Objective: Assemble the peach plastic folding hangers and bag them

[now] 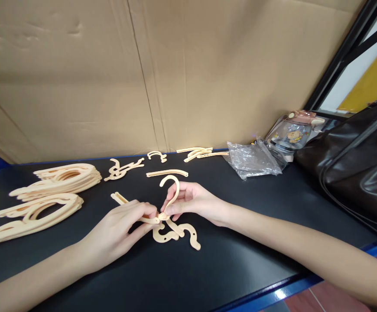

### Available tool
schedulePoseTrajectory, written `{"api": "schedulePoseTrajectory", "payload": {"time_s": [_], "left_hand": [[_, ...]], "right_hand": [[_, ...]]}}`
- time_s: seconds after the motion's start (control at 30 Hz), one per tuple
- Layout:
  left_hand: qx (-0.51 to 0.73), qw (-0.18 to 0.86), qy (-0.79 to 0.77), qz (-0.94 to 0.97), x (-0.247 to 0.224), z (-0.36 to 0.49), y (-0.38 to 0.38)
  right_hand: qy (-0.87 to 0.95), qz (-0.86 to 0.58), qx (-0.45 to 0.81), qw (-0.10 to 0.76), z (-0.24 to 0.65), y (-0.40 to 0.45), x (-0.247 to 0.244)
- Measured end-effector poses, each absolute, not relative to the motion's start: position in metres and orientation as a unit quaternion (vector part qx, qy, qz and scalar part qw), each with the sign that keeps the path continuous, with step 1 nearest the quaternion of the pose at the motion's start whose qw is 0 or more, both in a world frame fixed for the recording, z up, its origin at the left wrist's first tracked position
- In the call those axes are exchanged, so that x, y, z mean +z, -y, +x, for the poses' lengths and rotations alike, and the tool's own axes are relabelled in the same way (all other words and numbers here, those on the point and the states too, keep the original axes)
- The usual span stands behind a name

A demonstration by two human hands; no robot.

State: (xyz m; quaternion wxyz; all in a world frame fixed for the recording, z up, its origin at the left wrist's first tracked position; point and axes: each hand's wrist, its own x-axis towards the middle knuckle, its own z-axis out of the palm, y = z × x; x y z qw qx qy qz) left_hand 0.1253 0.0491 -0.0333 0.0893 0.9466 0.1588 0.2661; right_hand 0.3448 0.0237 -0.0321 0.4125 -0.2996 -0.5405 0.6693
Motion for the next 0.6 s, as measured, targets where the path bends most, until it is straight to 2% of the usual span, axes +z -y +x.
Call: {"api": "schedulePoseTrajectory", "payload": {"time_s": [0.6], "left_hand": [[0.267,0.083,-0.167,0.945,-0.0343,0.1256,-0.0482]], "right_hand": [[0.555,-0.368,0.626,0.405,0.3427,-0.0225,-0.0296]]}}
